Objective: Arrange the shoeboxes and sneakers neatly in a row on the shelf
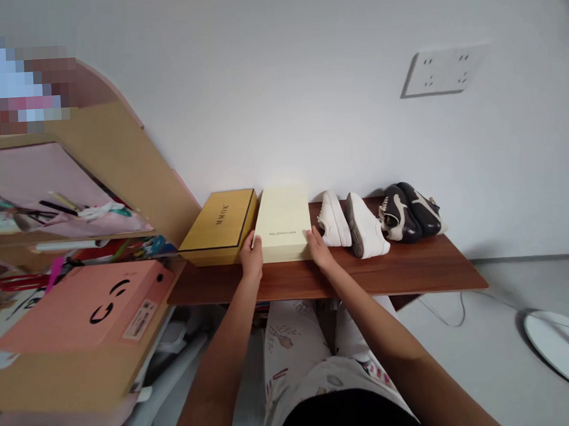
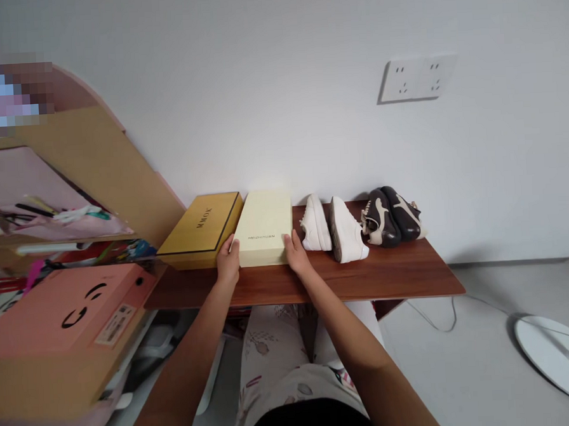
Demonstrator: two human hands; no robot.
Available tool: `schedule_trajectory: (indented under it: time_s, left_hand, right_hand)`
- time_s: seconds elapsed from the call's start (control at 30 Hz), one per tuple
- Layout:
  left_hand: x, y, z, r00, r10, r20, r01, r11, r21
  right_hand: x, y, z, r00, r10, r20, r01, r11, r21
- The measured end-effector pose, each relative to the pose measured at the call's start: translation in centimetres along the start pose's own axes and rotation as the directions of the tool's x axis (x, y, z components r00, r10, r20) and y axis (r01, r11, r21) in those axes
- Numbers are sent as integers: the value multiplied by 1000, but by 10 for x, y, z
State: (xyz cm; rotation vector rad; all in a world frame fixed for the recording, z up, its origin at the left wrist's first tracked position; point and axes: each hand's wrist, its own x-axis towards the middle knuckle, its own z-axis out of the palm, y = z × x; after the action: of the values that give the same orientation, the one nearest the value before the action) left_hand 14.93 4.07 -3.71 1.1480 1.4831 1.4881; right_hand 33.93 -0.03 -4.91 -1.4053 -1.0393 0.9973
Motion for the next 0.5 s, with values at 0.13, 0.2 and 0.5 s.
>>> schedule_trajectory:
  time_s: [0.13,0.2,0.5]
  left_hand:
    - [-31,19,2,943,327,-67,-296,912,285]
    - [-56,26,9,858,513,-6,-484,813,324]
    - [-118,22,117,832,178,525,-304,939,163]
  right_hand:
    - [-23,-3,-25,986,-165,-36,165,986,-5]
    - [-38,0,-56,956,-273,-104,272,962,-30]
    - [-48,37,-196,867,-154,-474,56,975,-214]
